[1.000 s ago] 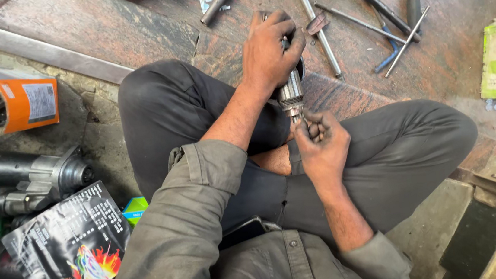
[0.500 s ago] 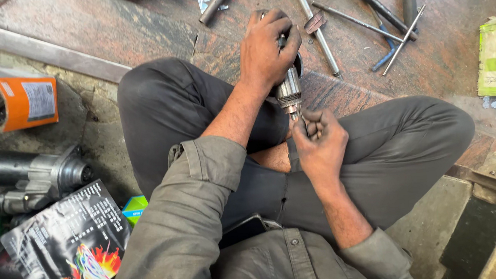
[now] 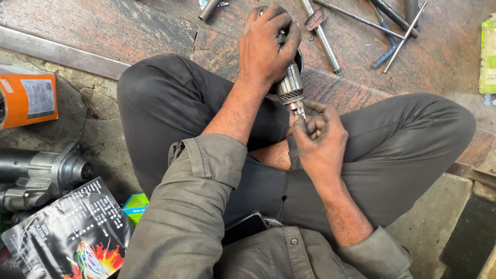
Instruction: The person sits on the floor of an auto-electrical repair shop and repairs a starter motor, holding the cylindrical armature in one hand while working on its commutator and brush end with the other hand, using a small hand tool. Starter motor housings, sockets, pliers and a box of bolts lie scattered on the floor around them.
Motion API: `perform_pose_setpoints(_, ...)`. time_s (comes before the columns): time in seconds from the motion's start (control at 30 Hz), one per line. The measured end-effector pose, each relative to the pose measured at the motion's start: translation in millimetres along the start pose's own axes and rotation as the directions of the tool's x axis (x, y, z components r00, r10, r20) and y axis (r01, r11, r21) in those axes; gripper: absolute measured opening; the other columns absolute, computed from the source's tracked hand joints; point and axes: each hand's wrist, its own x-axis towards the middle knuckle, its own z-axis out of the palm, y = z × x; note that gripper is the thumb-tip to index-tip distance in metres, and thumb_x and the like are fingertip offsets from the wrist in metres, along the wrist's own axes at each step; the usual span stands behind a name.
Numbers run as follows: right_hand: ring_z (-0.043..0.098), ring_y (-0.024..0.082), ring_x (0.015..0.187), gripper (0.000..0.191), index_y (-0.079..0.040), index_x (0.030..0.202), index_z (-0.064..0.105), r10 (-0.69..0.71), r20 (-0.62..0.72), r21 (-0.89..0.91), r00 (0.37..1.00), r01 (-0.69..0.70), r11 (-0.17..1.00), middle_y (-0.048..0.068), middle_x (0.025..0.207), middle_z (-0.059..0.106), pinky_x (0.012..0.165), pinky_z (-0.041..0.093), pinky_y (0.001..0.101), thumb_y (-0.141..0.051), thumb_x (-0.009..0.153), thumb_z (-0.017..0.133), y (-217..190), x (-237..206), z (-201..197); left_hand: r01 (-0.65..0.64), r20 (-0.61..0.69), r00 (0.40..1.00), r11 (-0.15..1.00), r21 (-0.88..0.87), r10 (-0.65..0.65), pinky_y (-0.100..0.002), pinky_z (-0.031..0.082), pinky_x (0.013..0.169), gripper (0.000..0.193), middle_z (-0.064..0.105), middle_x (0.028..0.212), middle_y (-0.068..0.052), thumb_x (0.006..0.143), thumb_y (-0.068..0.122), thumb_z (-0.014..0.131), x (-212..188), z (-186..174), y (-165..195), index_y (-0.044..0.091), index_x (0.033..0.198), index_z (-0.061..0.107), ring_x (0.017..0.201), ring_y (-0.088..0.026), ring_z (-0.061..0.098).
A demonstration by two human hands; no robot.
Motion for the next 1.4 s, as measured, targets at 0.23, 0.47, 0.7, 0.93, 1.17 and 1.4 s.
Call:
perform_pose_setpoints(0.23, 0.051, -0.002, 0.061, 0.026, 0.007, 0.122, 0.066, 0.095, 0.027, 0.169, 0.995, -0.098, 0.981, -0.005, 0.069, 0.057, 0.053, 0.039, 0.0168, 0.002, 0.097, 0.068, 1, -1, -4, -0.03, 0.007, 1.0, 1.0, 0.003, 0.03, -0.041, 0.056, 0.083, 0.02, 0.067, 0.1, 0.0, 0.091, 0.03, 0.068, 0, 1, -4, 0.01, 0.089, 0.073, 0.1, -0.026, 0.062)
perform_pose_setpoints(0.47, 0.05, -0.003, 0.063, 0.022, 0.007, 0.119, 0.068, 0.102, 0.039, 0.21, 0.994, -0.108, 0.972, -0.006, 0.072, 0.058, 0.053, 0.038, 0.0168, 0.002, 0.098, 0.068, 9, 0, -2, -0.016, 0.008, 1.0, 1.0, 0.0, 0.016, -0.041, 0.055, 0.08, 0.02, 0.067, 0.098, 0.0, 0.091, 0.03, 0.07, -1, 5, -7, 0.01, 0.088, 0.073, 0.097, -0.026, 0.062)
perform_pose_setpoints(0.7, 0.045, -0.004, 0.063, 0.02, 0.007, 0.117, 0.069, 0.09, 0.015, 0.196, 0.996, -0.091, 0.976, -0.007, 0.074, 0.057, 0.053, 0.036, 0.0159, 0.003, 0.097, 0.069, 9, -1, -2, 0.002, 0.007, 1.0, 0.999, -0.034, -0.002, -0.042, 0.055, 0.082, 0.024, 0.068, 0.099, 0.0, 0.091, 0.032, 0.07, 1, 0, -2, 0.009, 0.088, 0.073, 0.099, -0.026, 0.062)
perform_pose_setpoints(0.93, 0.042, -0.004, 0.065, 0.018, 0.006, 0.115, 0.069, 0.066, 0.017, 0.188, 0.998, -0.068, 0.98, -0.008, 0.075, 0.054, 0.053, 0.034, 0.017, 0.003, 0.097, 0.069, 8, 0, -1, 0.12, 0.12, 0.985, 0.993, 0.012, -0.12, -0.046, 0.053, 0.077, 0.047, 0.066, 0.114, -0.008, 0.094, 0.054, 0.064, -3, 2, 15, 0.01, 0.085, 0.079, 0.101, -0.032, 0.06)
perform_pose_setpoints(1.17, 0.035, -0.002, 0.062, 0.013, 0.004, 0.108, 0.071, 0.046, -0.001, 0.115, 0.999, -0.046, 0.992, -0.009, 0.07, 0.047, 0.051, 0.028, 0.019, 0.002, 0.096, 0.071, 3, -2, -1, 0.12, 0.111, 0.986, 0.991, 0.055, -0.125, -0.046, 0.055, 0.086, 0.054, 0.066, 0.129, -0.006, 0.097, 0.056, 0.061, -7, 1, 17, 0.008, 0.079, 0.079, 0.108, -0.033, 0.063)
perform_pose_setpoints(1.4, 0.031, -0.002, 0.06, 0.012, 0.005, 0.107, 0.071, 0.044, -0.016, 0.075, 0.999, -0.043, 0.996, -0.009, 0.067, 0.041, 0.049, 0.024, 0.0206, 0.002, 0.095, 0.072, 1, -2, 0, 0.111, 0.089, 0.989, 0.991, 0.07, -0.117, -0.044, 0.055, 0.084, 0.047, 0.067, 0.123, -0.005, 0.096, 0.049, 0.066, -8, 3, 18, 0.007, 0.077, 0.078, 0.101, -0.032, 0.066)
